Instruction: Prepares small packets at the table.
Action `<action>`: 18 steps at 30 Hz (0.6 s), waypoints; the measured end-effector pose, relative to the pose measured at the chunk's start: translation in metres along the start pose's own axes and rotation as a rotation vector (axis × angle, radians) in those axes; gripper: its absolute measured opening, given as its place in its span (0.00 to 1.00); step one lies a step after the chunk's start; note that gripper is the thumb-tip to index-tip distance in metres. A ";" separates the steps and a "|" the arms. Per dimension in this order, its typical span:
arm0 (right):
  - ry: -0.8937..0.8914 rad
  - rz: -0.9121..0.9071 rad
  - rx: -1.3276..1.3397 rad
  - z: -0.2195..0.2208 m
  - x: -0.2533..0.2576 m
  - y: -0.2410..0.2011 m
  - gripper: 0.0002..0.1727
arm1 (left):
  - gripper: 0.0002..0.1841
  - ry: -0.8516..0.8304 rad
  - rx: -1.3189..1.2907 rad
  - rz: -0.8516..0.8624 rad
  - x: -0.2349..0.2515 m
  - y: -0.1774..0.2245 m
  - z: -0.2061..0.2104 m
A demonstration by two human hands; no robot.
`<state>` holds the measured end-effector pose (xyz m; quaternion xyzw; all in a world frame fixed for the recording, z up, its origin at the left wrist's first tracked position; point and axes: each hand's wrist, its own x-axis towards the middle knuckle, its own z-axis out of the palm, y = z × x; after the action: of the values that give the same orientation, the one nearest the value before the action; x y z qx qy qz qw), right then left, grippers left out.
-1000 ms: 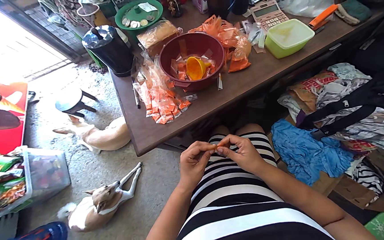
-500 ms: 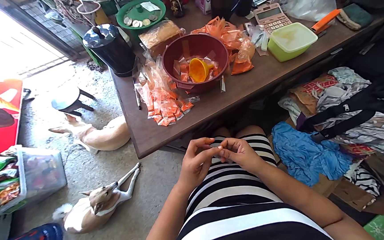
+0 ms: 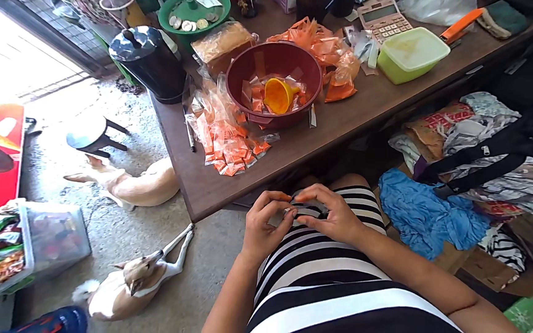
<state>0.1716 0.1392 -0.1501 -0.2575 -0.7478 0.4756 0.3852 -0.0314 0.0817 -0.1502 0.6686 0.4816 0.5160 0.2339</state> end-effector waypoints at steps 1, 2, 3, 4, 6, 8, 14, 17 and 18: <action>0.022 -0.014 0.007 0.001 0.000 0.001 0.16 | 0.09 0.002 -0.027 -0.011 0.000 -0.001 0.001; 0.037 -0.011 0.028 0.002 -0.001 0.001 0.12 | 0.09 0.003 -0.063 -0.024 0.000 -0.001 0.001; 0.043 0.006 0.059 0.003 -0.001 0.000 0.11 | 0.09 0.005 -0.099 -0.038 0.000 -0.002 0.001; 0.041 0.033 0.098 0.003 0.000 0.000 0.11 | 0.09 0.002 -0.132 -0.052 0.000 -0.002 0.001; 0.030 0.091 0.163 0.003 0.001 -0.002 0.11 | 0.08 0.000 -0.207 -0.087 0.001 -0.001 0.002; 0.027 0.123 0.192 0.002 0.002 -0.003 0.11 | 0.08 0.008 -0.296 -0.124 0.001 0.000 0.004; 0.001 0.138 0.170 0.001 0.002 -0.003 0.12 | 0.06 0.083 -0.394 -0.157 0.002 0.006 0.002; -0.014 0.140 0.155 0.000 0.002 -0.004 0.12 | 0.04 0.107 -0.355 -0.150 0.001 0.006 0.002; -0.020 0.140 0.149 0.000 0.001 -0.005 0.12 | 0.04 0.114 -0.331 -0.143 0.000 0.007 0.002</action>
<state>0.1706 0.1382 -0.1452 -0.2750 -0.6942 0.5583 0.3616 -0.0268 0.0796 -0.1455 0.5548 0.4487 0.6075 0.3490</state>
